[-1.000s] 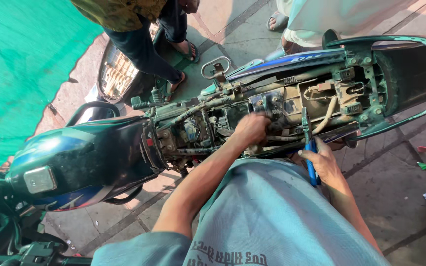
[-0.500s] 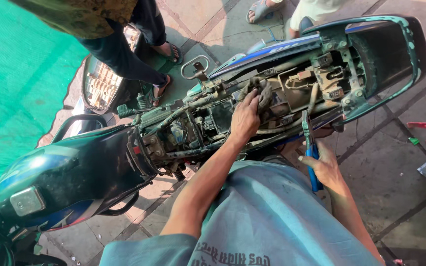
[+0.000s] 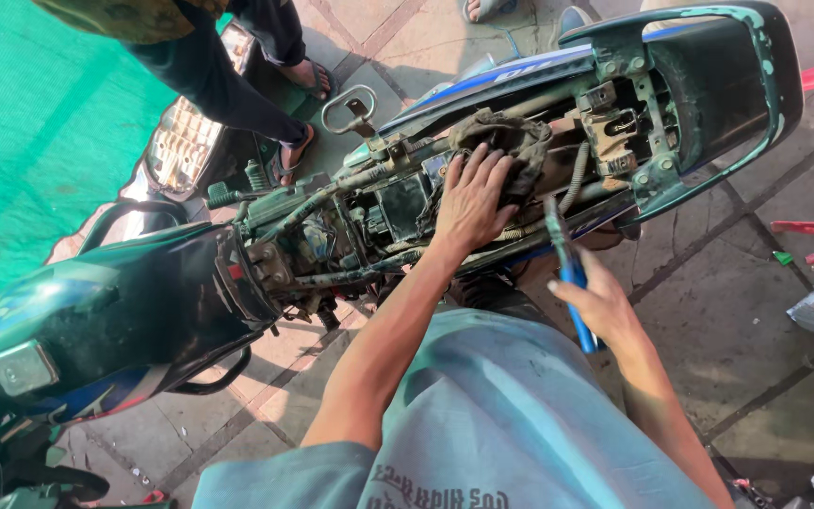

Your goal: The person wipes the exposed engine and frame area of a motorcycle using a rag. They hold the handlebar with one hand while cleaning with the other, occasionally using pliers to adjust or move components within the engine bay.

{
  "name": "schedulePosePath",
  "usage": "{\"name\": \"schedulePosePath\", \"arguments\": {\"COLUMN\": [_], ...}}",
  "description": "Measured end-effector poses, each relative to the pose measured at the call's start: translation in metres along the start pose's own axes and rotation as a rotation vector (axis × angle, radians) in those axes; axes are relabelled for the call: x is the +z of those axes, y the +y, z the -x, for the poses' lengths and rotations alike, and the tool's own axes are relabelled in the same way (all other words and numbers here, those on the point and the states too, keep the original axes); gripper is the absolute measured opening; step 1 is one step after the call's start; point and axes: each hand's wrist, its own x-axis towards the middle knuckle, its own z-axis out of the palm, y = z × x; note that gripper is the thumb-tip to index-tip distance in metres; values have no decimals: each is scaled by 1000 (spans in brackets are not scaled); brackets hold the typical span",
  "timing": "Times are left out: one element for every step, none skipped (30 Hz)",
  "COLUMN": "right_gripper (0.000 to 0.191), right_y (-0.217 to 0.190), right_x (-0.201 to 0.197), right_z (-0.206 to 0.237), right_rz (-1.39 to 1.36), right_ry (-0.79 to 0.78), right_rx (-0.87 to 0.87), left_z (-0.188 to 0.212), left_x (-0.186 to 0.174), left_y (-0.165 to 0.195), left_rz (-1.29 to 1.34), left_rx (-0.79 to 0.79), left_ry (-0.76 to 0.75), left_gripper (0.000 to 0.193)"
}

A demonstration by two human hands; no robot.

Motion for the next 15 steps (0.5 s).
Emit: {"name": "schedulePosePath", "arguments": {"right_gripper": [88, 90, 92, 93, 94, 93, 92, 89, 86, 84, 85, 87, 88, 92, 97], "right_y": [-12, -27, -43, -59, -76, -92, -106, -116, -125, -131, -135, -137, -138, -139, -139], "right_x": [2, 4, 7, 10, 14, 19, 23, 28, 33, 36, 38, 39, 39, 37, 35], "right_z": [-9, -20, -33, -47, -63, -80, -93, -103, -111, -116, -120, -121, -121, -121, -121], "right_rz": [120, 239, 357, 439, 521, 578, 634, 665, 698, 731, 756, 778, 797, 850, 909], "right_ry": [48, 91, 133, 98, 66, 34, 2, 12, 21, 30, -14, -54, -92, -106, -118], "right_rx": [-121, -244, -370, -246, -125, -28, 73, 67, 60, 53, 61, 67, 70, 58, 49], "left_z": [9, 17, 25, 32, 39, 46, 54, 61, 69, 77, 84, 90, 94, 98, 99], "left_x": [-3, -4, -6, -6, -7, -7, -7, -8, -8, -10, -12, -14, -16, -20, -23], "left_y": [1, 3, 4, 6, 8, 9, 9, 10, 9, 7, 6, 4, 2, -1, -5], "left_rz": [-12, -23, -9, 4, 15, 31, 49, 69, 81, 93, 107, 111, 113, 117, 110], "left_rx": [-26, -55, -83, -107, -130, -148, -168, -186, -211, -236, -262, -289, -314, -337, -336], "left_ry": [9, 19, 52, 91, 135, 143, 148, 156, 170, 183, 198, 221, 245, 264, 271], "left_gripper": [82, 83, 84, 84, 85, 84, 83, 82, 81, 81, 80, 80, 80, 80, 80]}}
